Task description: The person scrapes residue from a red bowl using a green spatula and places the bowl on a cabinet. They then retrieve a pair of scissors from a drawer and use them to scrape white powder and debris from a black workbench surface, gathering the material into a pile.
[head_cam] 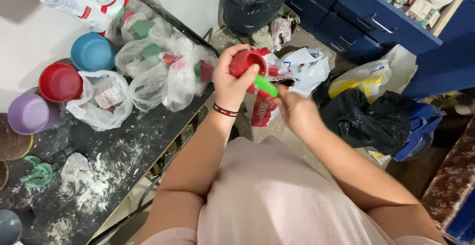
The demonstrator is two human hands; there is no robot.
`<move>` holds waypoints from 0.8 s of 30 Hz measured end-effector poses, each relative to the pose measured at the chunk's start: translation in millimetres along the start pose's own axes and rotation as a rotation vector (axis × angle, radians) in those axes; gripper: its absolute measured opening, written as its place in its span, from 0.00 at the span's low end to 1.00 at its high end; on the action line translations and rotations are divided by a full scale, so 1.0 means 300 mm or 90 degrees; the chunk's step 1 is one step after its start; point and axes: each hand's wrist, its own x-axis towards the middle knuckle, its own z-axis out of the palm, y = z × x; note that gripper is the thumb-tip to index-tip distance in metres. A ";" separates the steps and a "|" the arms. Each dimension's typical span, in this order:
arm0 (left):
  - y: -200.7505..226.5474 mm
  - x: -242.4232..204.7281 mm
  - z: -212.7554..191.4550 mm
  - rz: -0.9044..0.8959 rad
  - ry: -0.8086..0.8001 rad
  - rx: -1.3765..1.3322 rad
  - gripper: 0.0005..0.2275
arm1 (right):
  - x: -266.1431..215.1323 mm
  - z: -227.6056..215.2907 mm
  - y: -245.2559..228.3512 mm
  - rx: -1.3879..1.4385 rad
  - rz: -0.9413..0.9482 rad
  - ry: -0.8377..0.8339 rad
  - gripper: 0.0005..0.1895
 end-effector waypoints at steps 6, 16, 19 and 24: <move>-0.072 -0.013 -0.028 0.042 0.049 -0.136 0.25 | -0.093 0.122 0.013 0.782 0.219 -0.218 0.10; -0.098 -0.170 -0.160 -0.239 0.118 -0.200 0.22 | 0.015 0.355 0.663 0.178 0.335 -0.060 0.13; -0.078 -0.237 -0.178 -0.373 0.096 -0.148 0.27 | -0.012 0.543 0.746 -0.098 0.277 -0.218 0.17; -0.145 -0.375 -0.218 -0.479 0.166 -0.232 0.24 | 0.042 0.666 0.635 -0.218 0.268 -0.203 0.31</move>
